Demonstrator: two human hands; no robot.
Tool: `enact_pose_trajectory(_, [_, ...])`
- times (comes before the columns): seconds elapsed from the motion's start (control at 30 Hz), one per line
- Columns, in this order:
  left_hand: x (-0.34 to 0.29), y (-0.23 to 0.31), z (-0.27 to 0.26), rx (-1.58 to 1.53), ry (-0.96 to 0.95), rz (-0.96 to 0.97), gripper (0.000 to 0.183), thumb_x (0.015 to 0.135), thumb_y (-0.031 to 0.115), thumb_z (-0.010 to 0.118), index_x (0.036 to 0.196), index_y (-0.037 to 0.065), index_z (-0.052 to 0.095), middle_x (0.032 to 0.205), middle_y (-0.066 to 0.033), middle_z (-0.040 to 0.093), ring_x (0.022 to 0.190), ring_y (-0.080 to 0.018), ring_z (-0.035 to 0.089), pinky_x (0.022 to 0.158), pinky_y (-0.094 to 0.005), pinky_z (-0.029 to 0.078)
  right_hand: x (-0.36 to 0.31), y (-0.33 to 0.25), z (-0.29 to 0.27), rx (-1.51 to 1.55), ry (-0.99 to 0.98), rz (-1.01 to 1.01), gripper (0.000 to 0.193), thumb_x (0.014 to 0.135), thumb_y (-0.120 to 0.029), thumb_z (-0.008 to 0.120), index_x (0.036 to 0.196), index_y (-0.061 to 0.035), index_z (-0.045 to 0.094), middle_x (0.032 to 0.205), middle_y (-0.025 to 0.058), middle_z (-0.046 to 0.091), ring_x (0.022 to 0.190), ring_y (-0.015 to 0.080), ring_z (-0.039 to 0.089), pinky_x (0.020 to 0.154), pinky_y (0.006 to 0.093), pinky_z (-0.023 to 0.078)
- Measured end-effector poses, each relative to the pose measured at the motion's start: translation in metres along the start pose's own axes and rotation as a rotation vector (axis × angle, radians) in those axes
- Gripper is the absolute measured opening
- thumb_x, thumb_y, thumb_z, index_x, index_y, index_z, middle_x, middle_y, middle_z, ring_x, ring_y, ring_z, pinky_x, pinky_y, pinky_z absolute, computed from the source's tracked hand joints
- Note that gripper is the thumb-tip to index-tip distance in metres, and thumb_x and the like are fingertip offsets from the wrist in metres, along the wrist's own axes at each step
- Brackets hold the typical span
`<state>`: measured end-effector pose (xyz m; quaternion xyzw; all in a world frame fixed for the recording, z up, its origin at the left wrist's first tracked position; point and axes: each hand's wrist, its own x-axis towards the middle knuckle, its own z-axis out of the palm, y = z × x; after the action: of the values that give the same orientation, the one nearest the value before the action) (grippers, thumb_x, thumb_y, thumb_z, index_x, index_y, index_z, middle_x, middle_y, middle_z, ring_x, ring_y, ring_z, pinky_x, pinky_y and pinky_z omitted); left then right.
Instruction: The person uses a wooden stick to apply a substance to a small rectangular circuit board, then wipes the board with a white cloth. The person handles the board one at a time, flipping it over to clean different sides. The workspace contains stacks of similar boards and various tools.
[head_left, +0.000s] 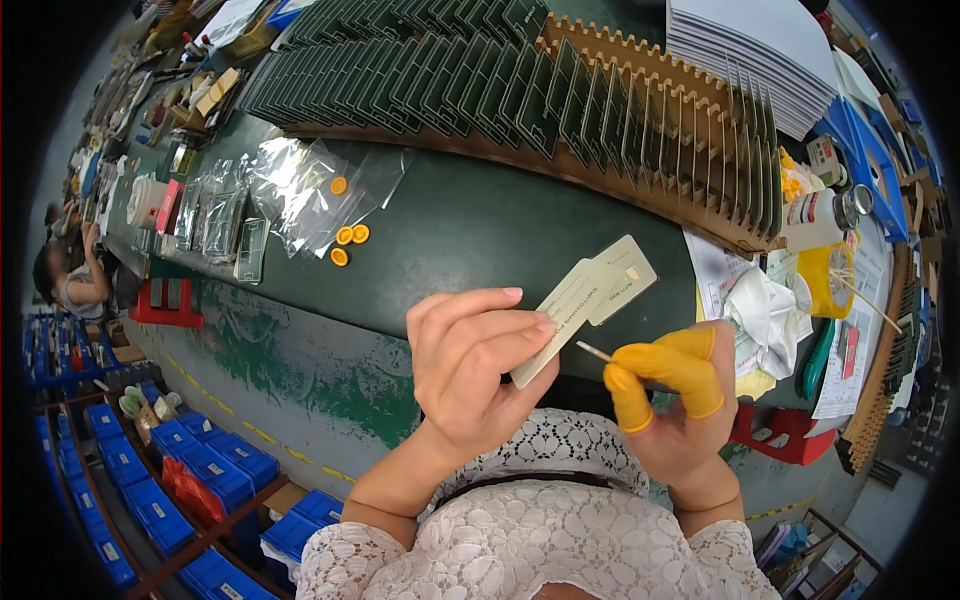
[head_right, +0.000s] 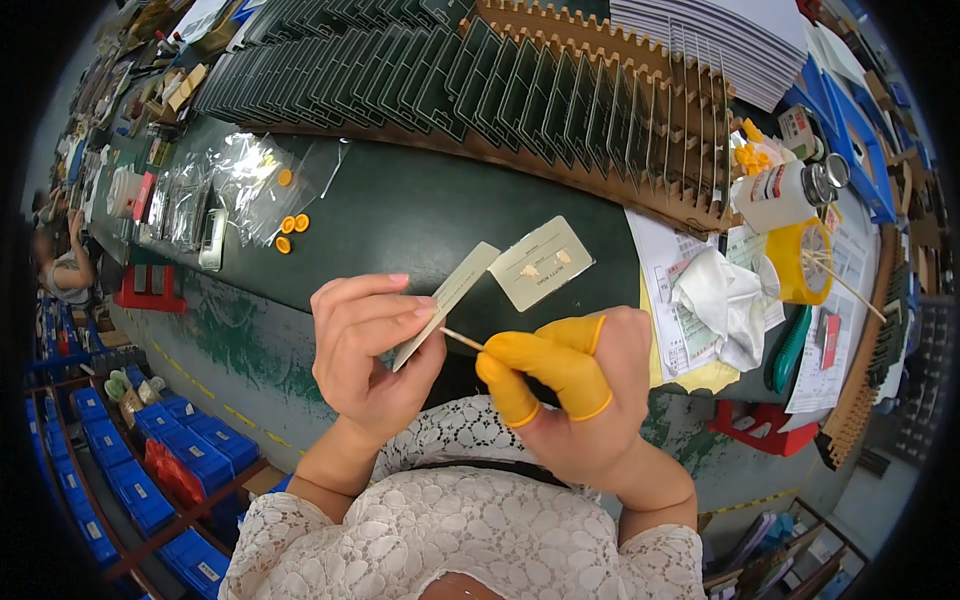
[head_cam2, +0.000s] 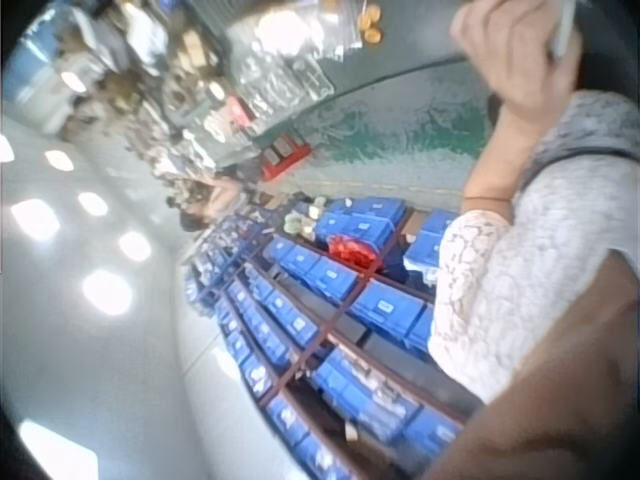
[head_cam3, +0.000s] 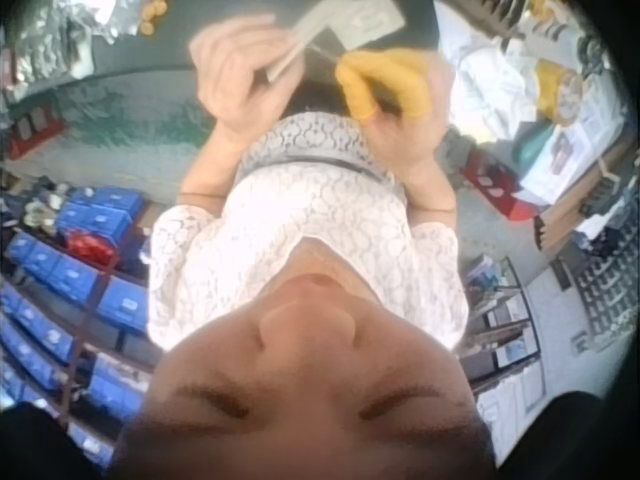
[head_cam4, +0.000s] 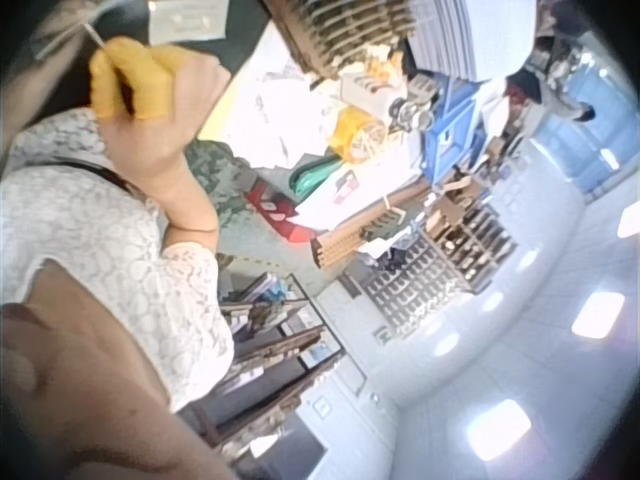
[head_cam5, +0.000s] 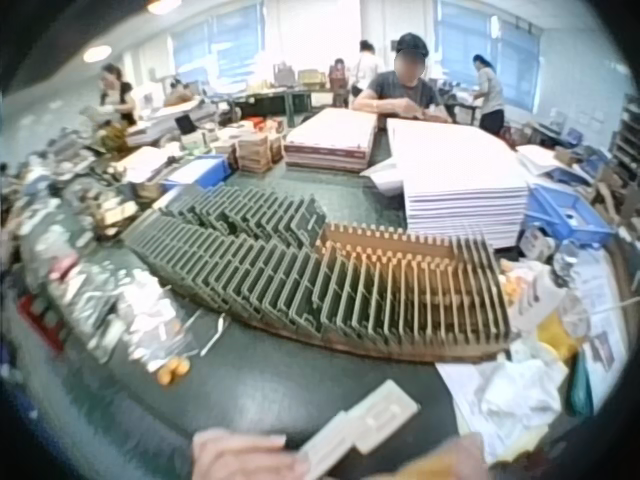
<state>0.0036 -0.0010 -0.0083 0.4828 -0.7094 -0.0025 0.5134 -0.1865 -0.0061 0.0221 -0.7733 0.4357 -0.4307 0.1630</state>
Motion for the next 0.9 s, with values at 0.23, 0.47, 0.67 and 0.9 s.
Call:
enact_pose_trajectory(0.23, [-0.005,-0.009,-0.003,0.039,0.054,-0.064,0.035,0.062,-0.005,0.08,0.091,0.01,0.066,0.092,-0.0014,0.07,0.091,-0.0245,0.067,0.082,-0.0365,0.044,0.004,0.04,-0.002,-0.255,-0.085,0.073,0.021,0.074,-0.006,0.077,0.092,-0.0052,0.066,0.081,0.006,0.055,0.075,0.0262,0.05,0.07,0.0381,0.035])
enact_pose_trajectory(0.47, [-0.005,-0.008,-0.001,0.036,0.05,-0.061,0.036,0.063,-0.004,0.081,0.092,0.01,0.066,0.091,-0.0008,0.07,0.092,-0.0245,0.066,0.083,-0.0365,0.044,-0.007,0.059,0.006,-0.401,-0.218,0.011,0.021,0.07,-0.007,0.076,0.086,-0.0025,0.063,0.086,0.009,0.053,0.08,0.0279,0.05,0.071,0.0395,0.036])
enact_pose_trajectory(0.67, [-0.004,-0.008,-0.001,0.034,0.05,-0.061,0.036,0.063,-0.004,0.081,0.092,0.01,0.066,0.092,-0.001,0.07,0.092,-0.0246,0.066,0.083,-0.0364,0.044,-0.006,0.06,0.009,-0.408,-0.218,0.004,0.021,0.07,-0.007,0.076,0.085,-0.0019,0.062,0.086,0.009,0.053,0.08,0.0282,0.05,0.071,0.0395,0.036])
enact_pose_trajectory(0.9, [-0.005,-0.008,-0.001,0.004,0.042,-0.046,0.034,0.062,-0.002,0.081,0.091,0.01,0.066,0.092,-0.0018,0.071,0.091,-0.0248,0.067,0.082,-0.0361,0.043,0.002,0.039,-0.003,-0.066,-0.121,0.158,0.021,0.073,-0.003,0.078,0.091,-0.0023,0.066,0.08,0.0077,0.056,0.074,0.0235,0.052,0.067,0.0346,0.04])
